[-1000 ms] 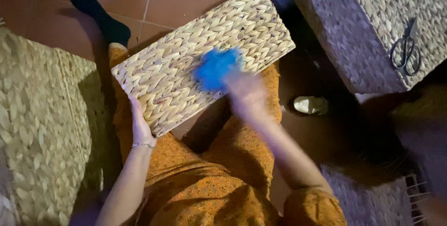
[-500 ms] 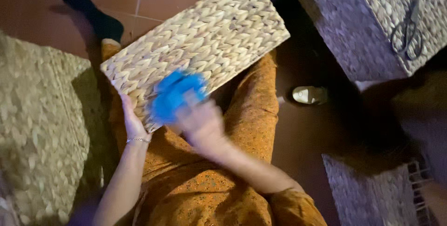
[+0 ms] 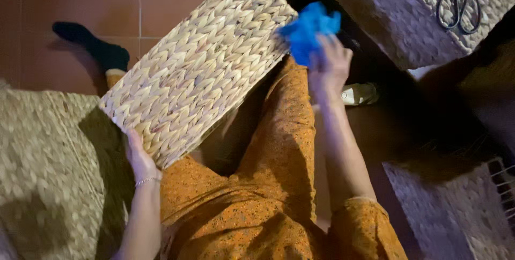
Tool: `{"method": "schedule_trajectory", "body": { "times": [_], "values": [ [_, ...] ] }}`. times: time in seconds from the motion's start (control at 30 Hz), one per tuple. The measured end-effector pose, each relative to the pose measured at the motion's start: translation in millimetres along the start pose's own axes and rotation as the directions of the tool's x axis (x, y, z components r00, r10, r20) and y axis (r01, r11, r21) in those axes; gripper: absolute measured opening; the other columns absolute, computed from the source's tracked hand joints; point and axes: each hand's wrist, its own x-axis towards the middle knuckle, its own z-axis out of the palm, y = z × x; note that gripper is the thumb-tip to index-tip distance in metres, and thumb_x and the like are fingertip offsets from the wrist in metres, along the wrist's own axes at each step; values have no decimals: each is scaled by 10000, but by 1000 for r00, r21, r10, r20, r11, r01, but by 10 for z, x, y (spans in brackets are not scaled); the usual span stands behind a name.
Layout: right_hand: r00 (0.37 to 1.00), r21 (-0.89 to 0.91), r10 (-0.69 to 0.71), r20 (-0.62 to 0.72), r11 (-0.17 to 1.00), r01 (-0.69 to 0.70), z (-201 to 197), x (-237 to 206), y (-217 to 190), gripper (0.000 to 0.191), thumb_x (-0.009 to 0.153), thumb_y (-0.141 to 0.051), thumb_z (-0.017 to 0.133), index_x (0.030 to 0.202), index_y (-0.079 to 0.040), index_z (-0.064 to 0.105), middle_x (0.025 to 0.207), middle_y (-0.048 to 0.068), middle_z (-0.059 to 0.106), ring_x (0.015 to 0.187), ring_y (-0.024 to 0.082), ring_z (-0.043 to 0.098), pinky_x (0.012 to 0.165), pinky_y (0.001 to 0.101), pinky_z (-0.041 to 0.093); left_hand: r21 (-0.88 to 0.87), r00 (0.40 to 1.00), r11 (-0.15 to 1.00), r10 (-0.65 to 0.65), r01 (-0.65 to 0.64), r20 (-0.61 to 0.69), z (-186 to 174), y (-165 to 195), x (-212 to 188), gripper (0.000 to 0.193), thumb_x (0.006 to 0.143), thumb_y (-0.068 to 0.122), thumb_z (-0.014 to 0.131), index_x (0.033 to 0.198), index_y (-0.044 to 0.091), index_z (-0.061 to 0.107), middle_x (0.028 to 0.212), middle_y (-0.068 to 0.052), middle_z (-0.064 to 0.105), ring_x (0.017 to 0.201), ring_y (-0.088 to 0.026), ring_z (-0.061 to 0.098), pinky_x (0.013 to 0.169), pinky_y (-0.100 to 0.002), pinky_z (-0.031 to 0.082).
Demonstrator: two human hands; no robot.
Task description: The person sits on the floor and wipes a woven water-hyacinth basket with a blue cloth, turning it to clean its sides and lid. They use scissors to trim stray fibers from the weave, then resume wiping and open the basket to wipe its inner surfaces.
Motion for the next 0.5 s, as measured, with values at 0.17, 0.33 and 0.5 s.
{"method": "schedule_trajectory", "body": {
  "times": [0.17,0.33,0.5],
  "values": [
    [738,850,588,332,154,-505,109,-294,418,318,1051,-201,603,1331,-53,571,1121,126,665,872,241,662,738,408,571,324,591,503,750,-802,299,282,380,-222,512,1044,228,672,1507,96,498,1677,-211,261,1559,-397,334,1254,-594,414],
    [580,849,631,515,-282,-447,514,-757,357,465,1043,-280,561,1434,-41,484,1202,127,693,991,245,722,852,397,620,354,235,-8,735,-935,636,1308,588,-438,336,935,193,761,1246,79,704,1612,-235,345,1511,-435,308,1252,-612,231],
    [520,789,602,606,-370,-491,929,-1085,170,497,1015,-339,580,1421,-64,498,1137,133,676,915,278,667,769,443,567,229,137,-82,593,-970,794,2352,572,-559,406,869,289,834,1187,87,683,1275,-140,558,1231,-351,475,1013,-559,372]
  ]
}}
